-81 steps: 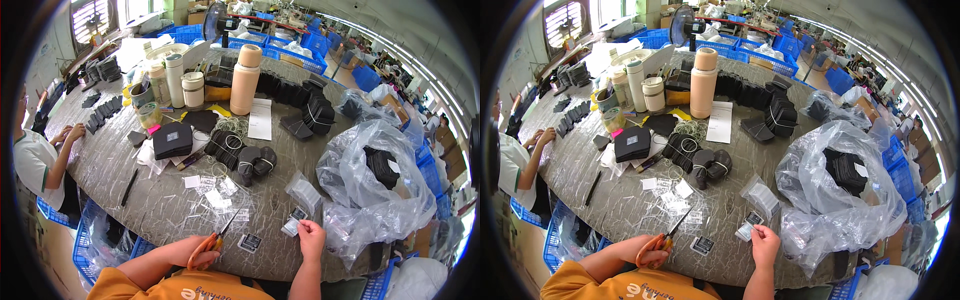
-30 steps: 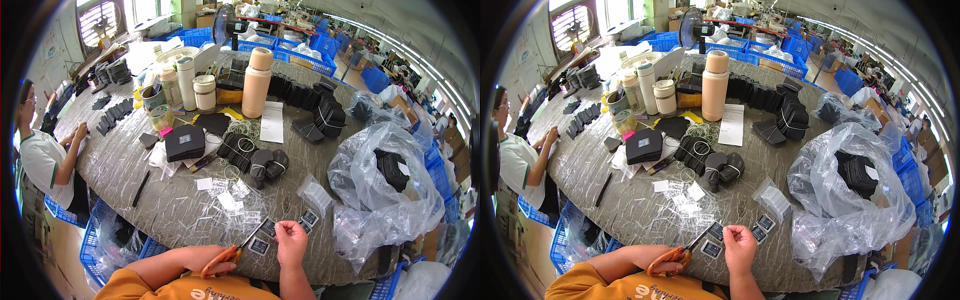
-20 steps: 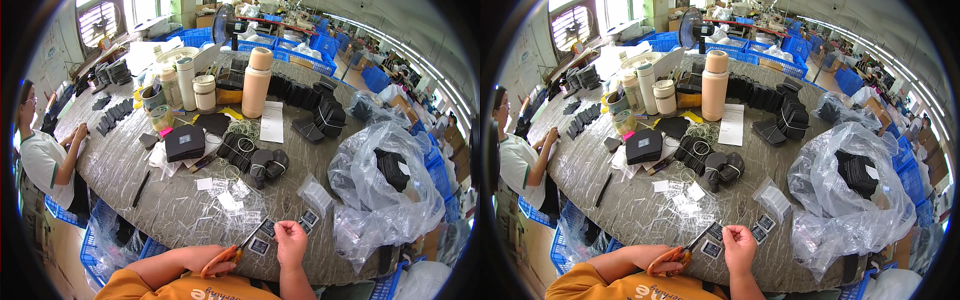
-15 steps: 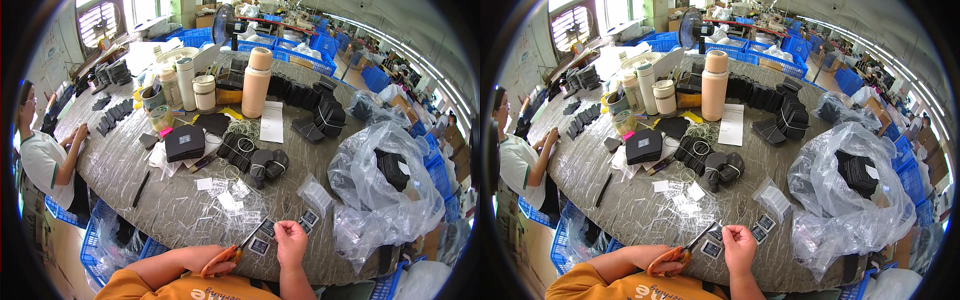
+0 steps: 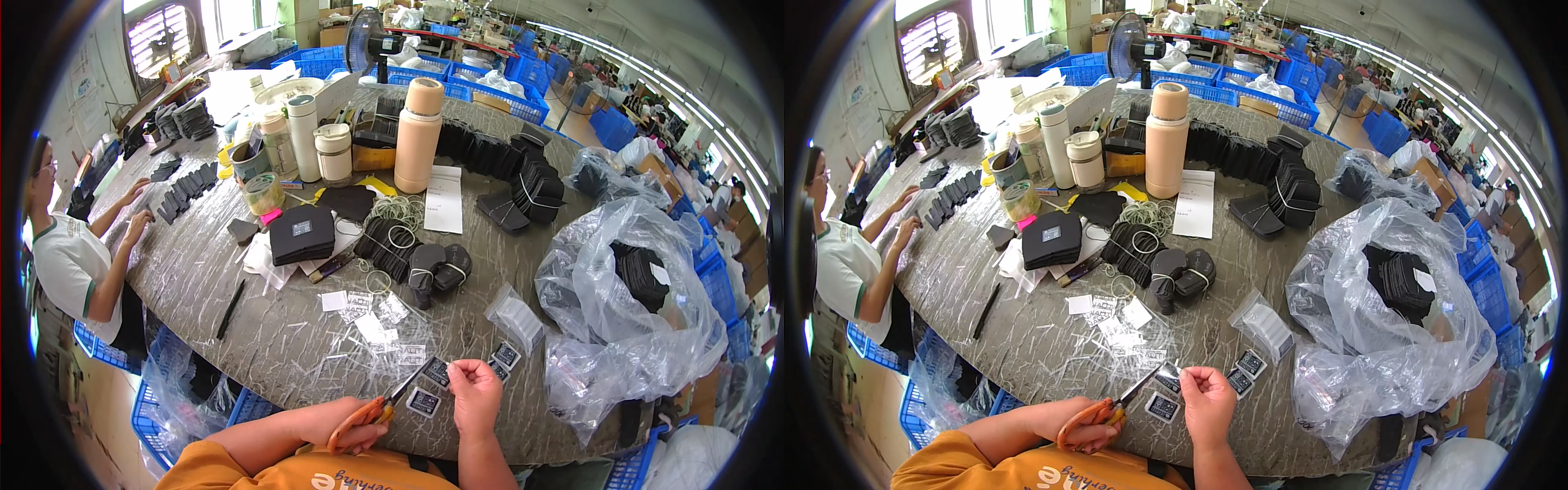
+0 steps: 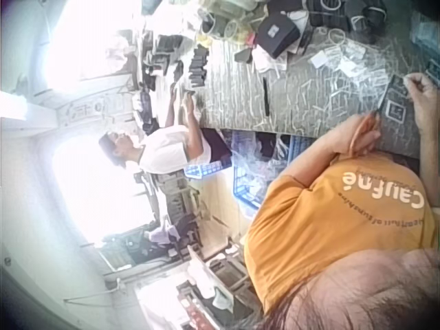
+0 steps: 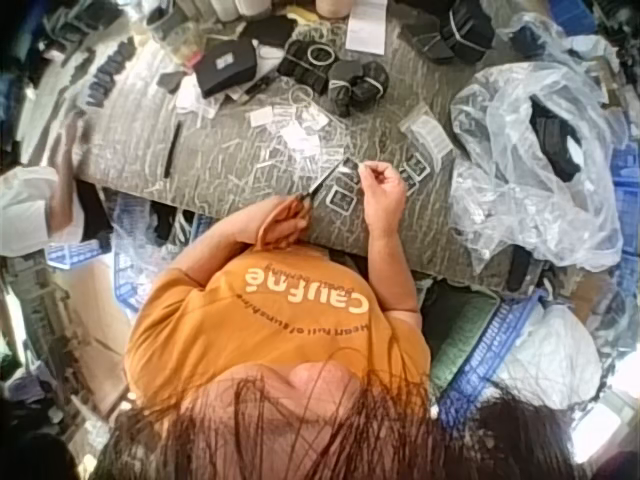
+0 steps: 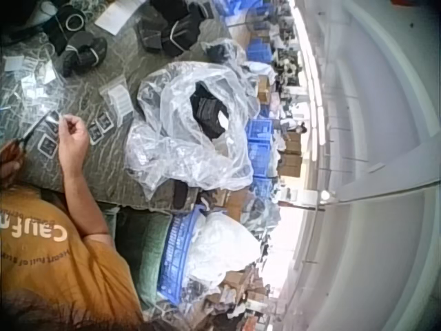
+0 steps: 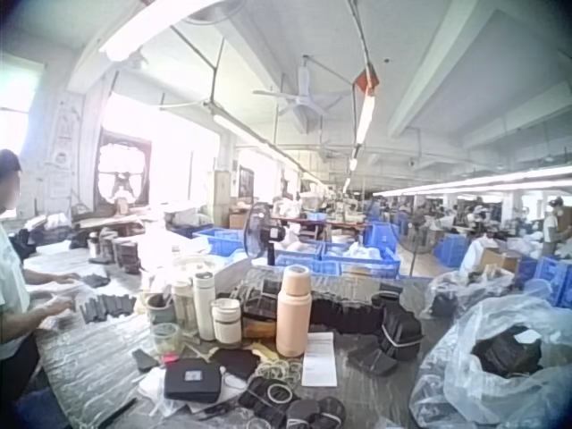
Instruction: Cutting small labels from a sheet using scissors in a factory setting.
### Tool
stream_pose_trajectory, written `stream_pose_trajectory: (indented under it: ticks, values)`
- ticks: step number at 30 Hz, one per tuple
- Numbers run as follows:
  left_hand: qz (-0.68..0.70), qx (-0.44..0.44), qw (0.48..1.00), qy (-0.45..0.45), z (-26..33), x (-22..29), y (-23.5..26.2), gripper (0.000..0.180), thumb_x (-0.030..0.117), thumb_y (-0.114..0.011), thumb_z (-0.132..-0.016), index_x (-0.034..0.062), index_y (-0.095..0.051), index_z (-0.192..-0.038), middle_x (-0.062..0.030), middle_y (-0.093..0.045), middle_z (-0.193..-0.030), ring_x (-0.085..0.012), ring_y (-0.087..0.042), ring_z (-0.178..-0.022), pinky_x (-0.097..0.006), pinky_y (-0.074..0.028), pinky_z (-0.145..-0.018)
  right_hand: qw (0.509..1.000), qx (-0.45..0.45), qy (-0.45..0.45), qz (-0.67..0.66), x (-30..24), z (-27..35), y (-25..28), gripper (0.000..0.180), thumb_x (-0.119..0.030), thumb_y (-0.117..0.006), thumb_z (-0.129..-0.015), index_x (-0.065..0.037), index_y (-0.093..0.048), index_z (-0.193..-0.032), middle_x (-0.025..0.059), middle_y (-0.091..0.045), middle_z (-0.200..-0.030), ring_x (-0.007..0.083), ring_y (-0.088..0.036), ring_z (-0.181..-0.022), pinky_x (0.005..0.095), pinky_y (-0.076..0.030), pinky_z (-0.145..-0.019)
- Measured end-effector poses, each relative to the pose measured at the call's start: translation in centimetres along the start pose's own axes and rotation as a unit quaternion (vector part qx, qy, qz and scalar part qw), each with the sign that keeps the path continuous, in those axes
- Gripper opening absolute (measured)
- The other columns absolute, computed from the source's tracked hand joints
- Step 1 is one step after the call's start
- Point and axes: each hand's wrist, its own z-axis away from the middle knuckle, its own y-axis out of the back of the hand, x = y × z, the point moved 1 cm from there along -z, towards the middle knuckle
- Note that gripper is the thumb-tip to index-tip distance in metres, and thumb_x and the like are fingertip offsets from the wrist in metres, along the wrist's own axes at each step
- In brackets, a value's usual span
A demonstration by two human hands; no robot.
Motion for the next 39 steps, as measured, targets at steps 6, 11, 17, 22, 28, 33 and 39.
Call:
stream_pose_trajectory:
  ticks: [6, 11, 17, 22, 28, 33, 39]
  values:
    - [0.02, 0.032, 0.999, 0.021, 0.0, -1.7, 0.3, 0.026, 0.026, -0.049, -0.093, 0.0026, -0.055, -0.085, -0.0021, -0.056, -0.061, -0.0096, -0.054, -0.055, -0.024, -0.042, -0.049, 0.992, 0.037, 0.037, 0.111, -0.4, -0.2, 2.5, 0.006, -0.002, -0.066, -0.08, 0.0, -0.061, -0.083, -0.0014, -0.059, -0.072, 0.0031, -0.05, -0.061, 0.0171, -0.04, -0.057]
    - [0.042, 0.073, 0.996, 0.009, -0.2, -1.9, 0.6, 0.022, 0.023, -0.05, -0.091, 0.0015, -0.052, -0.096, -0.0026, -0.058, -0.066, -0.0101, -0.055, -0.057, -0.025, -0.043, -0.051, 0.954, 0.151, 0.085, 0.243, -0.2, -1.2, 7.8, 0.008, -0.004, -0.067, -0.079, 0.003, -0.063, -0.083, -0.0002, -0.059, -0.071, 0.0049, -0.049, -0.061, 0.0201, -0.042, -0.057]
    - [0.018, 0.046, 0.999, 0.017, -0.5, -1.3, 0.3, 0.02, 0.022, -0.05, -0.091, 0.0022, -0.051, -0.097, -0.0021, -0.057, -0.065, -0.0099, -0.055, -0.057, -0.024, -0.042, -0.05, 0.915, 0.181, 0.107, 0.344, 1.3, -1.8, 9.3, 0.013, -0.005, -0.07, -0.074, 0.001, -0.064, -0.083, 0.0042, -0.059, -0.069, 0.0126, -0.053, -0.061, 0.0257, -0.044, -0.058]
    - [0.028, 0.062, 0.997, 0.025, -0.2, -1.0, 0.3, 0.021, 0.023, -0.05, -0.091, 0.0029, -0.051, -0.096, -0.0016, -0.057, -0.064, -0.0102, -0.055, -0.056, -0.025, -0.042, -0.05, 0.837, 0.218, 0.19, 0.464, -1.1, -0.7, 7.2, 0.012, -0.007, -0.071, -0.071, -0.004, -0.064, -0.081, 0.0064, -0.055, -0.074, 0.0233, -0.055, -0.072, 0.0339, -0.045, -0.065]
    - [-0.001, 0.054, 0.998, 0.017, -0.5, -1.2, 0.7, 0.022, 0.023, -0.052, -0.09, 0.0016, -0.051, -0.095, -0.0038, -0.058, -0.066, -0.0131, -0.057, -0.057, -0.026, -0.045, -0.052, 0.829, -0.065, 0.195, 0.52, -0.9, 2.7, 2.1, 0.021, -0.012, -0.075, -0.065, -0.005, -0.062, -0.081, 0.0088, -0.057, -0.08, 0.0258, -0.057, -0.074, 0.0349, -0.046, -0.065]
    - [0.002, 0.057, 0.998, 0.028, -0.3, -0.4, 0.3, 0.022, 0.022, -0.053, -0.089, 0.0004, -0.05, -0.093, -0.0058, -0.058, -0.067, -0.0152, -0.058, -0.057, -0.028, -0.046, -0.053, 0.823, -0.082, 0.169, 0.537, 0.8, 2.9, 1.6, 0.023, -0.019, -0.076, -0.066, -0.007, -0.06, -0.078, 0.0066, -0.057, -0.075, 0.0272, -0.056, -0.075, 0.0371, -0.045, -0.066]
    - [-0.017, 0.05, 0.998, 0.034, -0.1, -1.0, 0.6, 0.023, 0.024, -0.052, -0.09, 0.0008, -0.05, -0.091, -0.0063, -0.059, -0.069, -0.015, -0.058, -0.058, -0.029, -0.046, -0.054, 0.878, -0.055, 0.078, 0.469, 1.2, 2.6, 2.1, 0.016, -0.012, -0.073, -0.069, -0.006, -0.06, -0.076, 0.0073, -0.059, -0.067, 0.0246, -0.057, -0.062, 0.0348, -0.046, -0.059]
